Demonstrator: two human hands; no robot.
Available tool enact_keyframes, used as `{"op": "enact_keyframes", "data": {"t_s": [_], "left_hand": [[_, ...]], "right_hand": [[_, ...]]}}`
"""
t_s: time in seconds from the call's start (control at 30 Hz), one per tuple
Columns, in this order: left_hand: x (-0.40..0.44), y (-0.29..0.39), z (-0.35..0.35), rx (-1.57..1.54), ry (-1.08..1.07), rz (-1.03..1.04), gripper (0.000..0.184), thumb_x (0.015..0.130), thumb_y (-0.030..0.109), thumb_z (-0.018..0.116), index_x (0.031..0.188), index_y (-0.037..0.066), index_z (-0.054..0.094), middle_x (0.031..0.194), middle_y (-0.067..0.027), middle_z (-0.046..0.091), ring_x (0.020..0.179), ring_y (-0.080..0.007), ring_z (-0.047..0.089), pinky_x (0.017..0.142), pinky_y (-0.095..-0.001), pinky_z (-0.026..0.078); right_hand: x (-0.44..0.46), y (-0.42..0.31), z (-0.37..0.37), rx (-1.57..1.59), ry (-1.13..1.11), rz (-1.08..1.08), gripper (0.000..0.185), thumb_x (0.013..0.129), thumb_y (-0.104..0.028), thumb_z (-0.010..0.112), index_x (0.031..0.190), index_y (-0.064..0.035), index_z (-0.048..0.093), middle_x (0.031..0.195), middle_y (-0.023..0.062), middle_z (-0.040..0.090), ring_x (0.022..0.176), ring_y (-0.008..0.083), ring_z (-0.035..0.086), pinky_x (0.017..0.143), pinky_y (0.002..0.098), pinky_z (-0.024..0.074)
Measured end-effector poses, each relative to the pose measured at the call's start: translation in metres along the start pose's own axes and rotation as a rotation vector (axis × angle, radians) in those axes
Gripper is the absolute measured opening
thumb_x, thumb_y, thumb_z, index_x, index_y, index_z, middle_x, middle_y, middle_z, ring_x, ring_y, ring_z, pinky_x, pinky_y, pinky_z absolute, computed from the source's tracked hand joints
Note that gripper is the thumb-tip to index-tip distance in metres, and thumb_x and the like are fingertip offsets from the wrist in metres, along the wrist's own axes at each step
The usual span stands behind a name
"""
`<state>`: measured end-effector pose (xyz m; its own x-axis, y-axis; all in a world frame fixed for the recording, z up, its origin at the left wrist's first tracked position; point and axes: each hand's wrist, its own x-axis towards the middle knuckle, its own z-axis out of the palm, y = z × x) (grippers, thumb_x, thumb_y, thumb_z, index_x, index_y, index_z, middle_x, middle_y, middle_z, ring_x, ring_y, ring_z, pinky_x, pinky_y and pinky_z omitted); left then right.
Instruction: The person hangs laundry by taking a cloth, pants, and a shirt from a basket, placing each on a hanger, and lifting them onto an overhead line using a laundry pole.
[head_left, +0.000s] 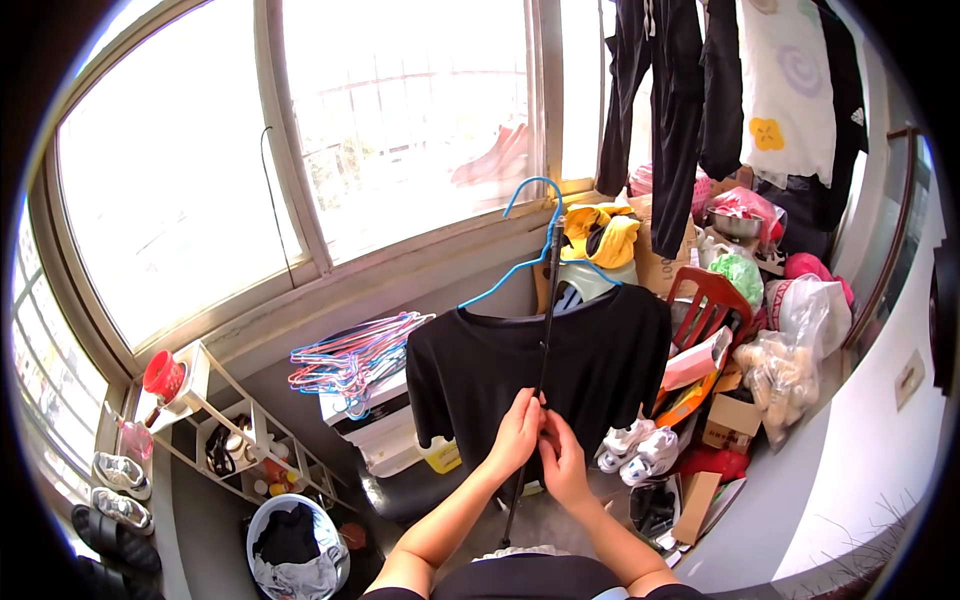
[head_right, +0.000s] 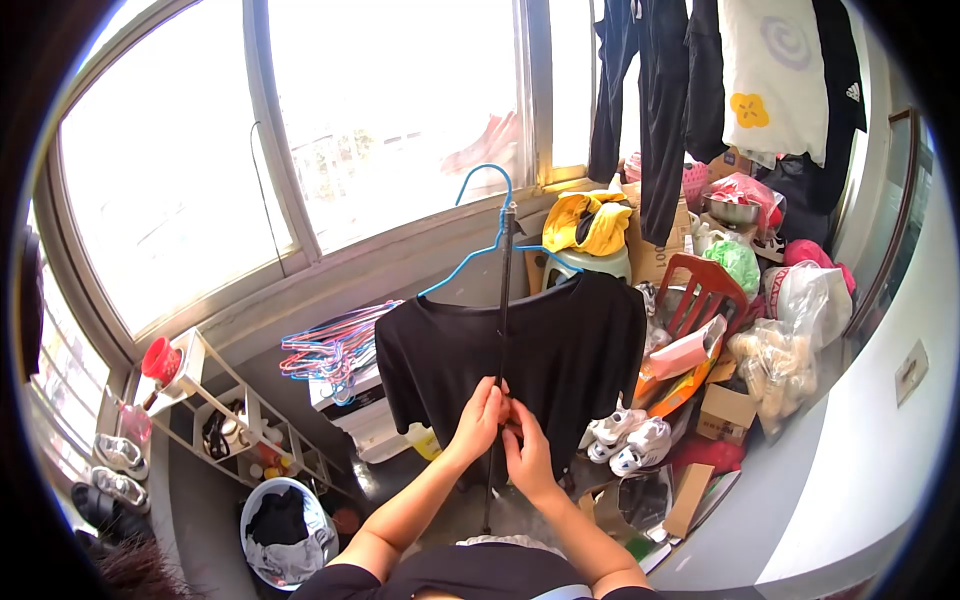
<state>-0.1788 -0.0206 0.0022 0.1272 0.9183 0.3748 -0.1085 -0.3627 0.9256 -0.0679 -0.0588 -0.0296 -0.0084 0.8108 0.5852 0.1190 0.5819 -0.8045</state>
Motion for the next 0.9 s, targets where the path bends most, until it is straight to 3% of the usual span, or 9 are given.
{"op": "enact_keyframes", "data": {"t_s": [0.07, 0.17, 0.3, 0.33, 0.43, 0.53, 0.63, 0.67, 0.9], "left_hand": [[0.014, 0.004, 0.007, -0.149, -0.055, -0.008, 0.018, 0.102, 0.02, 0.035, 0.102, 0.004, 0.045, 0.066, 0.0023, 0.036, 0.058, -0.006, 0.034, 0.055, -0.0214, 0.033], [0.033, 0.017, 0.015, -0.166, -0.088, 0.011, 0.018, 0.103, 0.019, 0.033, 0.102, 0.004, 0.044, 0.066, 0.0025, 0.036, 0.057, -0.0062, 0.034, 0.054, -0.0218, 0.034], [0.054, 0.03, 0.028, -0.148, -0.101, 0.069, 0.018, 0.103, 0.019, 0.032, 0.101, 0.004, 0.043, 0.065, 0.002, 0.036, 0.056, -0.0066, 0.034, 0.054, -0.0222, 0.034], [0.058, 0.029, 0.031, -0.179, -0.109, 0.063, 0.02, 0.103, 0.017, 0.032, 0.108, 0.003, 0.045, 0.064, 0.0018, 0.036, 0.057, -0.0071, 0.035, 0.055, -0.0225, 0.035], [0.068, 0.024, 0.037, -0.005, -0.122, 0.129, 0.03, 0.102, 0.016, 0.032, 0.125, 0.001, 0.044, 0.071, -0.0006, 0.047, 0.065, -0.0087, 0.045, 0.063, -0.0229, 0.041], [0.063, 0.031, 0.05, 0.005, -0.037, 0.18, 0.04, 0.1, 0.011, 0.034, 0.139, 0.001, 0.035, 0.093, -0.0067, 0.058, 0.086, -0.0149, 0.055, 0.082, -0.027, 0.044], [0.046, -0.002, 0.052, 0.203, 0.073, 0.323, 0.045, 0.096, 0.006, 0.039, 0.14, 0.001, 0.033, 0.115, -0.0149, 0.054, 0.106, -0.0235, 0.054, 0.096, -0.0312, 0.039], [0.035, -0.011, 0.051, 0.252, 0.08, 0.27, 0.047, 0.094, 0.005, 0.041, 0.14, 0.0, 0.033, 0.123, -0.0182, 0.049, 0.115, -0.0279, 0.05, 0.101, -0.0337, 0.035], [-0.03, -0.119, 0.041, 0.247, 0.064, 0.087, 0.043, 0.098, 0.014, 0.038, 0.136, -0.005, 0.034, 0.128, -0.0203, 0.046, 0.119, -0.0272, 0.047, 0.101, -0.0347, 0.037]], "right_hand": [[-0.014, 0.015, -0.002, 0.038, -0.038, 0.079, 0.042, 0.091, 0.0, 0.049, 0.131, 0.0056, 0.039, 0.119, 0.0184, 0.058, 0.106, 0.0254, 0.061, 0.09, 0.0319, 0.0469], [-0.025, 0.027, -0.001, -0.06, -0.165, 0.099, 0.038, 0.094, -0.005, 0.044, 0.13, 0.0055, 0.039, 0.108, 0.0184, 0.063, 0.1, 0.0254, 0.064, 0.088, 0.0317, 0.048], [-0.035, 0.052, -0.003, 0.093, -0.206, 0.287, 0.026, 0.095, -0.005, 0.041, 0.119, 0.0036, 0.044, 0.094, 0.0159, 0.063, 0.089, 0.0231, 0.065, 0.082, 0.0301, 0.0495], [-0.033, 0.052, -0.009, 0.065, -0.241, 0.311, 0.022, 0.095, -0.005, 0.04, 0.116, 0.003, 0.045, 0.09, 0.0149, 0.063, 0.086, 0.0222, 0.065, 0.08, 0.0298, 0.0497], [-0.026, 0.063, -0.02, 0.006, -0.246, 0.234, 0.015, 0.095, -0.005, 0.04, 0.108, 0.001, 0.044, 0.077, 0.0111, 0.058, 0.07, 0.0191, 0.059, 0.068, 0.0298, 0.0478], [-0.019, 0.072, -0.03, -0.002, -0.228, 0.218, 0.015, 0.095, -0.005, 0.04, 0.108, 0.0016, 0.044, 0.075, 0.0113, 0.057, 0.064, 0.0195, 0.057, 0.063, 0.0307, 0.0459], [-0.005, 0.067, -0.038, -0.03, -0.189, 0.18, 0.014, 0.095, -0.005, 0.041, 0.107, 0.0016, 0.045, 0.073, 0.0112, 0.056, 0.062, 0.0204, 0.056, 0.061, 0.0312, 0.0452], [0.003, 0.059, -0.042, -0.029, -0.165, 0.163, 0.014, 0.095, -0.006, 0.041, 0.107, 0.0014, 0.046, 0.073, 0.0112, 0.056, 0.062, 0.0208, 0.056, 0.06, 0.0313, 0.0453], [0.034, 0.078, -0.048, 0.091, -0.131, 0.156, 0.011, 0.096, -0.008, 0.043, 0.105, -0.0012, 0.046, 0.075, 0.0037, 0.051, 0.066, 0.0102, 0.05, 0.062, 0.0248, 0.0444]]}}
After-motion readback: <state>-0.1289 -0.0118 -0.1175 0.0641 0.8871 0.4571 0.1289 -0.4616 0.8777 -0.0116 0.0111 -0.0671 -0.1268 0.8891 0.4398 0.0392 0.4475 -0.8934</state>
